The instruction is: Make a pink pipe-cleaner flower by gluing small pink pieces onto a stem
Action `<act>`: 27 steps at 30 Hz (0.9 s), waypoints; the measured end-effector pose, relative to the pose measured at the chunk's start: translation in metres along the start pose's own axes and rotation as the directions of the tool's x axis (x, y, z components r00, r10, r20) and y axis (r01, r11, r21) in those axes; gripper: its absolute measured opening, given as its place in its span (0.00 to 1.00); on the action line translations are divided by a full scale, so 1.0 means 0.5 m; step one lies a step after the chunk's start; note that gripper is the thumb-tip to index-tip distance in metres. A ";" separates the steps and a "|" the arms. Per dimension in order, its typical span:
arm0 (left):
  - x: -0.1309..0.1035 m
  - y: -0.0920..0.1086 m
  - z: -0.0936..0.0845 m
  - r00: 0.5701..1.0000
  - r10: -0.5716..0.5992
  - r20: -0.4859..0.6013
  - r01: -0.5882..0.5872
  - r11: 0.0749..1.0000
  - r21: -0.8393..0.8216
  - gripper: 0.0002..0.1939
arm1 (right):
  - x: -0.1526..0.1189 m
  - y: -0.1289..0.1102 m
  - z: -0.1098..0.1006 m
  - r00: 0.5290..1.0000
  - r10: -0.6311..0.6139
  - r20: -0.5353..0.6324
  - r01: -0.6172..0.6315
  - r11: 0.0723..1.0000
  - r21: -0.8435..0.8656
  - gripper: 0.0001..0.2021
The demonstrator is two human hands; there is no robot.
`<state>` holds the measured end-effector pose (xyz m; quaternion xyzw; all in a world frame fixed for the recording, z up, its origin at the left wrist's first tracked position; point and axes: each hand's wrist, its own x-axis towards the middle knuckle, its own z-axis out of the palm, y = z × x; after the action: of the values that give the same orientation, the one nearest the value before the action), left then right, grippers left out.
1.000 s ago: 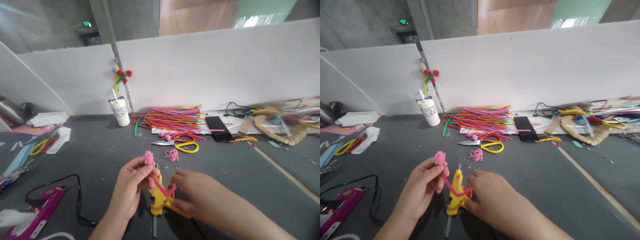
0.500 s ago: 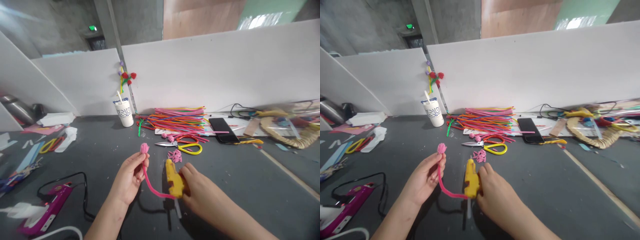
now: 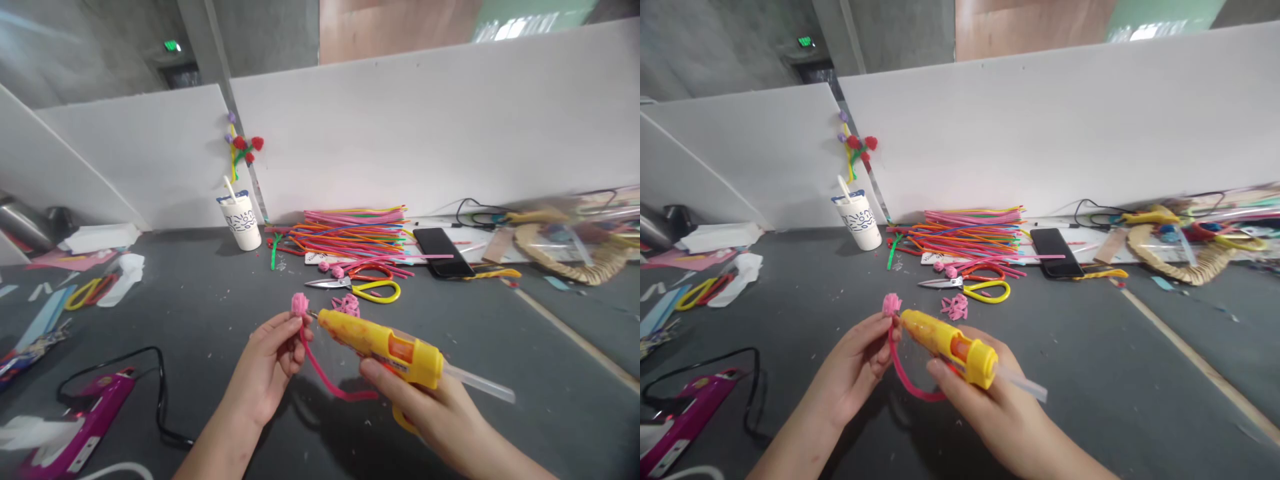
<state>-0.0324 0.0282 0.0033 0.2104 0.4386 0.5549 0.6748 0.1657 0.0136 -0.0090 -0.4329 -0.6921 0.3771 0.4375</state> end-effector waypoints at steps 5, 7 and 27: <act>-0.003 -0.004 0.006 1.000 -0.008 0.018 0.008 1.000 -0.004 0.04 | -0.003 0.010 0.007 1.000 0.001 -0.018 -0.002 0.999 -0.048 0.14; -0.004 -0.005 0.007 1.000 -0.011 0.021 0.011 1.000 0.002 0.04 | -0.003 0.010 0.008 0.999 -0.021 -0.032 0.019 0.998 -0.063 0.14; -0.007 -0.004 0.005 0.998 -0.060 0.029 0.061 0.997 -0.044 0.06 | -0.004 0.011 0.010 0.995 0.089 -0.047 -0.091 0.995 -0.051 0.18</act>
<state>-0.0291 0.0247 0.0044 0.1897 0.4228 0.5410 0.7018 0.1628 0.0128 -0.0160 -0.4835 -0.6715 0.3682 0.4240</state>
